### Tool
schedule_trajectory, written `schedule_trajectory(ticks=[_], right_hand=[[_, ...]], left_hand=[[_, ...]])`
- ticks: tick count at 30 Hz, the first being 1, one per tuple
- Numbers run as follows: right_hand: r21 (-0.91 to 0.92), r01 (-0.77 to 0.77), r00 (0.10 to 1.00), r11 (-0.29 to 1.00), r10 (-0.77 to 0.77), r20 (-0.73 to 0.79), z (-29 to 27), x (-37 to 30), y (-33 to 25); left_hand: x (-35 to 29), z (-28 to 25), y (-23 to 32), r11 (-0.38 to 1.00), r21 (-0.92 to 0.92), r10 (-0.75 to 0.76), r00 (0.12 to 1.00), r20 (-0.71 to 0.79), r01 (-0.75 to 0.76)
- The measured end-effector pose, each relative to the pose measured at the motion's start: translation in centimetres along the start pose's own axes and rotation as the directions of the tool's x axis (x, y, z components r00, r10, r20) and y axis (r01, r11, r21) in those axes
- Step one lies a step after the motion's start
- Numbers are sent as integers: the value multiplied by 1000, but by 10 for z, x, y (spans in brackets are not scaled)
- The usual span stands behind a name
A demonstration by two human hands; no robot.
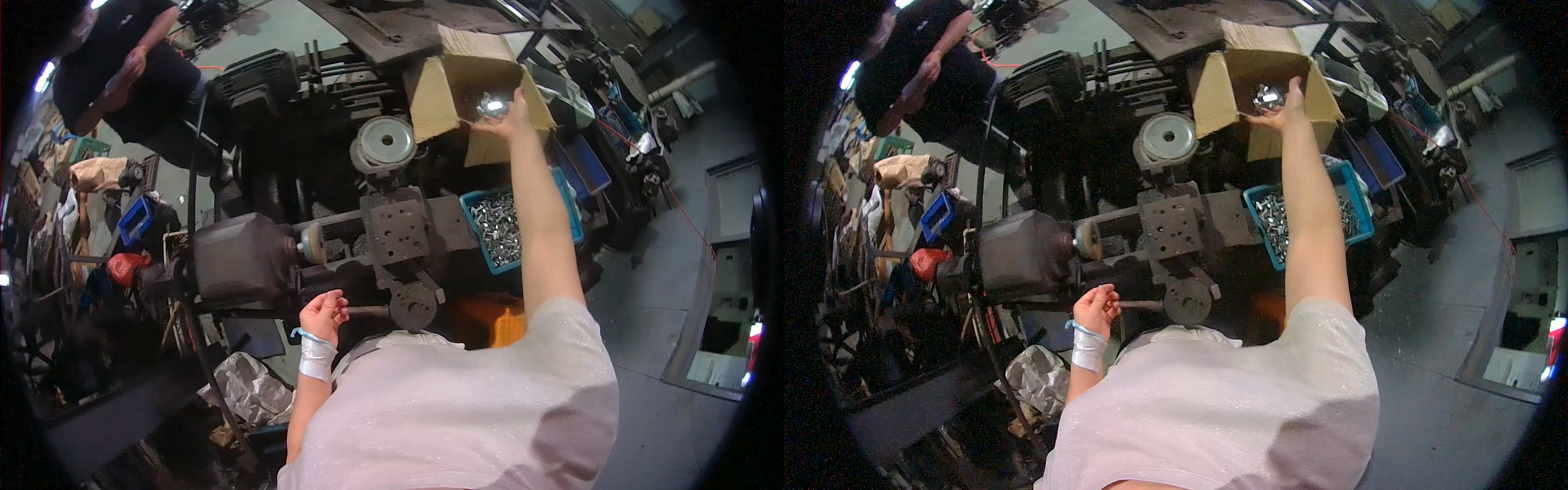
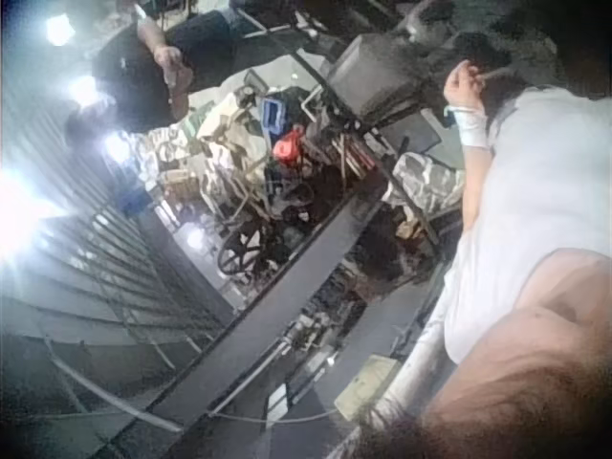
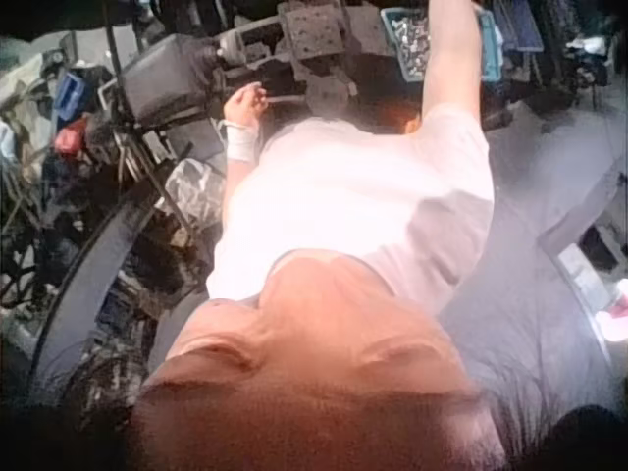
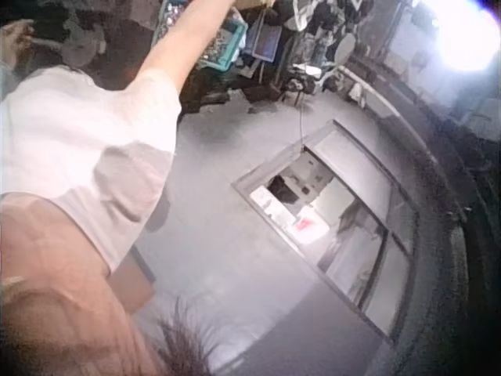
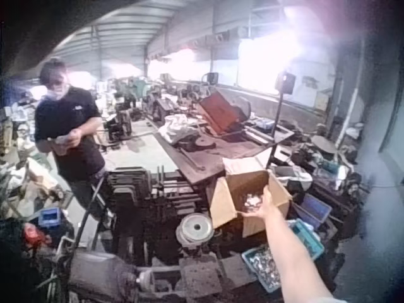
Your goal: The person repeatedly picks up small metal parts from a blue bin and grinds them against a rotating bench grinder wheel. They hold each part with both hands, rotate it to grind different edges, and then place it back into the bin.
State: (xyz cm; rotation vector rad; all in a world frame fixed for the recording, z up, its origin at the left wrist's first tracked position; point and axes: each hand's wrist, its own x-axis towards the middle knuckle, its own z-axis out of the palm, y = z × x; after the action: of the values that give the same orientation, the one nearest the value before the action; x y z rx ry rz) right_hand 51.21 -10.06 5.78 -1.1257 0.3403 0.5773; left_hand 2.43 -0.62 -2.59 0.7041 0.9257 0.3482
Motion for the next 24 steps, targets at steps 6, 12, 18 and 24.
schedule_trajectory(ticks=[6,12,18,24], right_hand=[[-862,284,745,419,-663,-77,-159,82,1],[-980,-191,885,-50,-440,-150,-282,28,81],[-893,-356,808,-276,-571,-146,-308,16,89],[-875,-348,905,-336,-363,-221,-271,7,47]], left_hand=[[-3,-9,-5,1000,21,17,996,-86,-15],[-1,-1,-4,996,83,28,986,-164,-14],[1,10,-14,992,126,42,979,-200,-17],[-14,12,-26,989,146,27,948,-318,21]])
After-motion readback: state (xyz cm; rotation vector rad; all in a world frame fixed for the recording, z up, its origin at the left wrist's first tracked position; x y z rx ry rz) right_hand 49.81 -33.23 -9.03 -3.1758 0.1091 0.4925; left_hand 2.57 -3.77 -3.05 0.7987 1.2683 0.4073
